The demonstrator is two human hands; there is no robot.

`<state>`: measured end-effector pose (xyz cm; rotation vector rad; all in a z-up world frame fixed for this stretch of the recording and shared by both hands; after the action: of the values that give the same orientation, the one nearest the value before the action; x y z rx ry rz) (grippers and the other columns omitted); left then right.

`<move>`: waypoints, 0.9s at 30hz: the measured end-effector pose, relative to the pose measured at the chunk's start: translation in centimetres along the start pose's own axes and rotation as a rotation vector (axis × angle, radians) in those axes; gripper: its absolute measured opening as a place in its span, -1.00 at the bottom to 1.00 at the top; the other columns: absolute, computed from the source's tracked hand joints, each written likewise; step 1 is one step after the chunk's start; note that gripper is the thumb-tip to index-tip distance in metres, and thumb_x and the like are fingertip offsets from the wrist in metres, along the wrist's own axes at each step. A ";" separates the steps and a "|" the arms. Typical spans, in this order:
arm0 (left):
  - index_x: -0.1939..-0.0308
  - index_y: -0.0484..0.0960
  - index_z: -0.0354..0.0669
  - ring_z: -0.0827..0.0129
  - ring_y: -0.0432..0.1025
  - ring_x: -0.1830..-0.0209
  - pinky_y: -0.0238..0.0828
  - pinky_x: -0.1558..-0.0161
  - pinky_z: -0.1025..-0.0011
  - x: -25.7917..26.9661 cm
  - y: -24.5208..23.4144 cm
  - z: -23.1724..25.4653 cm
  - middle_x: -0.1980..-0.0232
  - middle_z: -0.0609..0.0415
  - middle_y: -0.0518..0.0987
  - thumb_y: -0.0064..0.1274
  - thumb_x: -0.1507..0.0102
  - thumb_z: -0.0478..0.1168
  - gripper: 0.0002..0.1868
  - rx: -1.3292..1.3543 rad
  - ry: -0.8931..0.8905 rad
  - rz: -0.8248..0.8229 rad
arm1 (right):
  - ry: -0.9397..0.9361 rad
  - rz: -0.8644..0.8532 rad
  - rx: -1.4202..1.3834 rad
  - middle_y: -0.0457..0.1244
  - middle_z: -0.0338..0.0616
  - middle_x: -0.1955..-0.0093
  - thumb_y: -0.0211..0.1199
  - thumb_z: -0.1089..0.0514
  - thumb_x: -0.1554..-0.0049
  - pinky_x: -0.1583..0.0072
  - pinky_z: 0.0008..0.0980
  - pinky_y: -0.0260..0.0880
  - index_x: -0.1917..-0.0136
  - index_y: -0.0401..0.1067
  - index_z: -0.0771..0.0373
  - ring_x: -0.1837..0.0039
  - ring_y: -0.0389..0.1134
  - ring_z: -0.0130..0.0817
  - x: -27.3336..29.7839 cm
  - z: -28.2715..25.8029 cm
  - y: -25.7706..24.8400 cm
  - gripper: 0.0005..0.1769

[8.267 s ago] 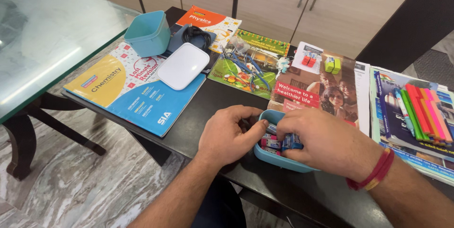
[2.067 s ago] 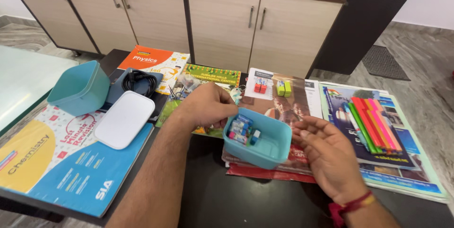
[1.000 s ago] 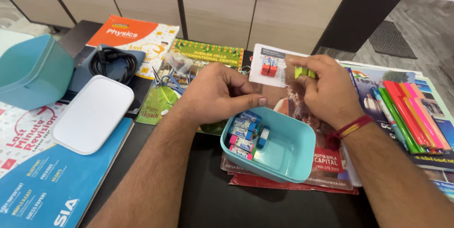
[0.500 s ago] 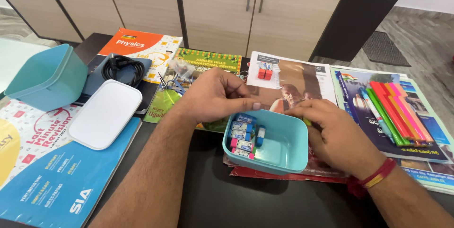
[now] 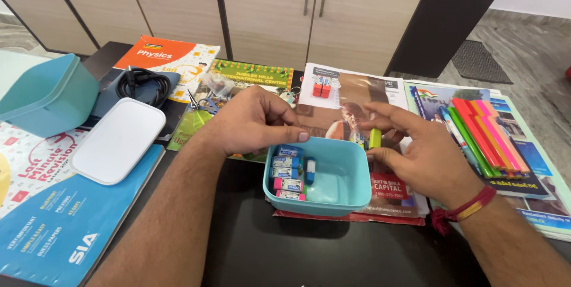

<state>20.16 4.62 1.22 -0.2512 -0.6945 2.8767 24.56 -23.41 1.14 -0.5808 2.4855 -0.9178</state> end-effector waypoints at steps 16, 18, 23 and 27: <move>0.44 0.75 -0.21 0.63 0.22 0.75 0.03 0.71 0.54 -0.2 0.4 0.1 0.65 0.24 0.49 0.37 -0.10 -0.07 -0.73 0.074 -0.023 -0.055 | -0.463 -0.041 -0.044 0.49 -0.21 0.13 0.44 0.32 0.01 -0.01 -0.48 0.51 0.10 0.60 0.28 0.08 0.54 -0.49 2.2 -6.6 2.3 -0.84; 0.44 0.75 -0.19 0.65 0.24 0.74 0.09 0.70 0.55 -0.2 0.4 0.2 0.64 0.26 0.51 0.36 -0.10 -0.05 -0.73 0.053 -0.025 -0.055 | -0.426 -0.043 -0.032 0.50 -0.22 0.15 0.43 0.31 0.00 0.03 -0.50 0.52 0.10 0.61 0.28 0.11 0.56 -0.49 2.3 -6.9 2.3 -0.85; 0.44 0.74 -0.17 0.65 0.22 0.72 0.05 0.69 0.54 -0.2 0.6 0.3 0.63 0.27 0.50 0.37 -0.09 -0.04 -0.72 0.065 0.010 -0.060 | -0.415 -0.164 -0.033 0.51 -0.27 0.10 0.39 0.31 -0.02 -0.03 -0.52 0.52 0.11 0.61 0.23 0.00 0.49 -0.49 1.9 -6.3 1.9 -0.88; 0.45 0.73 -0.15 0.67 0.26 0.72 0.12 0.69 0.56 -0.1 0.4 0.2 0.63 0.28 0.52 0.36 -0.10 -0.03 -0.73 0.041 -0.013 -0.060 | -0.355 -0.301 0.026 0.47 -0.30 0.07 0.44 0.26 -0.07 -0.07 -0.49 0.47 0.07 0.64 0.20 -0.01 0.49 -0.52 1.4 -5.5 1.8 -0.88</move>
<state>20.22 4.17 1.26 -0.2029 -0.6329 2.8341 20.13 -20.08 3.41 -1.0321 2.1005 -0.8634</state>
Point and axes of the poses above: each hand's wrist, its own x-axis away from the middle knuckle, its own y-axis out of the palm, z = x × y, the point moved 2 cm from there along -x, towards the middle knuckle
